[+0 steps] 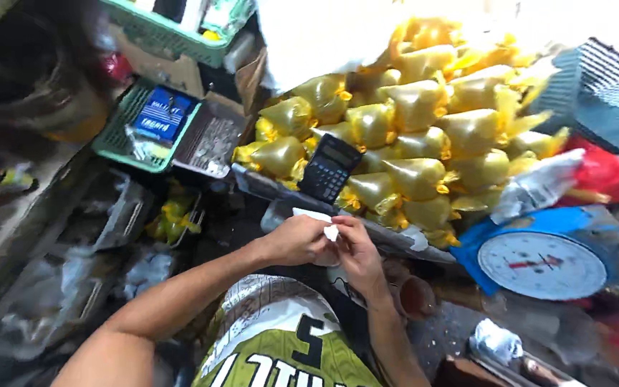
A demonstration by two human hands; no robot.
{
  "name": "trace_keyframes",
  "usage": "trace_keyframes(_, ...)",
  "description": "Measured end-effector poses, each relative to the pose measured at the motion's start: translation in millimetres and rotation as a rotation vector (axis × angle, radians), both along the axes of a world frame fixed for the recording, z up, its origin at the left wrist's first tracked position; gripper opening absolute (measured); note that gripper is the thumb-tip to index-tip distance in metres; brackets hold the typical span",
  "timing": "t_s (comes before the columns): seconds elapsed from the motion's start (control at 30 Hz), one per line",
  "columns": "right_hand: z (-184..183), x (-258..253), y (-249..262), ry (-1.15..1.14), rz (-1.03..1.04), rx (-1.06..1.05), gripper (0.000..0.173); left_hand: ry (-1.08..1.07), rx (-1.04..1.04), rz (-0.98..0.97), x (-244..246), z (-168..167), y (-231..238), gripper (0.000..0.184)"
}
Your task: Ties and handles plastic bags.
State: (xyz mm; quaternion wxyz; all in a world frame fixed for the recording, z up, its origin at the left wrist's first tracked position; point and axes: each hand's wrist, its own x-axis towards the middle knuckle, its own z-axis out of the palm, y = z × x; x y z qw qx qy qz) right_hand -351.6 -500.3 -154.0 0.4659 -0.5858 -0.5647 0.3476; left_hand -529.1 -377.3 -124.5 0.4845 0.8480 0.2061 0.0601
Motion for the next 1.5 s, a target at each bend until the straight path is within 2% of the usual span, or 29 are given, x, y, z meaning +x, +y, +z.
trace_keyframes(0.1, -14.9, -15.2, 16.0, -0.141, -0.169, 0.021, 0.015, 0.127, 0.076, -0.077, 0.6, 10.3, 27.3, 0.028)
trace_keyframes(0.2, -24.9, -20.2, 22.3, -0.124, -0.329, 0.036, 0.02, 0.193, 0.243, -0.049, 13.4, 10.2, 42.0, 0.023)
trace_keyframes(0.33, -1.5, -12.5, 15.2, -0.081, -0.361, 0.231, 0.016, 0.029, 0.554, 0.102, 41.6, -1.7, 62.8, 0.025)
trace_keyframes(0.4, 17.9, -3.5, 18.4, -0.113, -0.353, 0.321, 0.017, 0.024, 0.612, 0.144, 57.3, 5.5, 68.0, 0.025)
trace_keyframes(0.47, 37.5, 10.1, 28.0, -0.135, -0.327, 0.342, 0.017, 0.02, 0.489, 0.187, 70.4, 26.4, 69.5, 0.025)
trace_keyframes(0.57, 54.3, 38.2, 50.5, -0.105, -0.319, 0.366, 0.012, -0.105, -0.167, 0.137, 91.7, 52.4, 68.0, 0.012)
trace_keyframes(0.6, 55.8, 50.4, 60.0, -0.045, -0.344, 0.387, 0.009, -0.136, -0.362, 0.098, 101.3, 57.1, 66.8, 0.017)
trace_keyframes(0.63, 54.5, 63.6, 69.0, 0.038, -0.396, 0.395, 0.008, -0.151, -0.461, 0.059, 111.6, 58.3, 67.6, 0.023)
trace_keyframes(0.73, 48.3, 100.9, 84.1, 0.279, -0.578, 0.291, 0.015, -0.207, -0.39, 0.012, 144.2, 52.2, 69.2, 0.031)
trace_keyframes(0.8, 47.4, 124.0, 80.4, 0.132, -0.564, 0.196, 0.017, -0.243, -0.438, 0.089, 167.8, 47.7, 69.3, 0.028)
trace_keyframes(0.9, 47.2, 151.7, 66.0, -0.267, -0.485, 0.051, 0.019, -0.256, -0.637, 0.185, 196.0, 45.3, 73.7, 0.023)
trace_keyframes(0.97, 40.4, 156.6, 69.0, -0.318, -0.555, 0.069, 0.016, -0.19, -0.657, 0.22, 210.8, 46.4, 76.1, 0.024)
trace_keyframes(1.07, 15.8, 158.2, 83.7, -0.286, -0.671, 0.191, 0.011, -0.052, -0.553, 0.234, 228.2, 36.9, 88.2, 0.034)
trace_keyframes(1.17, 9.3, 159.8, 91.0, -0.281, -0.632, 0.201, 0.014, 0.131, -0.354, 0.104, 234.4, 28.6, 107.6, 0.035)
trace_keyframes(1.23, 14.4, 169.5, 91.6, -0.243, -0.583, 0.073, 0.019, 0.157, 0.02, -0.013, 236.2, 29.4, 111.9, 0.032)
trace_keyframes(1.3, 18.6, 181.7, 92.2, -0.219, -0.546, -0.069, 0.02, 0.137, 0.5, -0.007, 231.2, 28.2, 100.3, 0.025)
trace_keyframes(1.37, 23.0, 191.4, 94.0, -0.218, -0.491, -0.163, 0.02, 0.0, 0.808, 0.019, 227.2, 15.6, 90.2, 0.026)
trace_keyframes(1.43, 26.4, 198.7, 95.5, -0.241, -0.439, -0.171, 0.021, -0.084, 0.846, 0.033, 227.3, 9.4, 86.9, 0.028)
trace_keyframes(1.5, 25.1, 203.2, 96.9, -0.263, -0.388, -0.107, 0.022, -0.109, 0.737, 0.05, 228.9, 4.8, 84.9, 0.03)
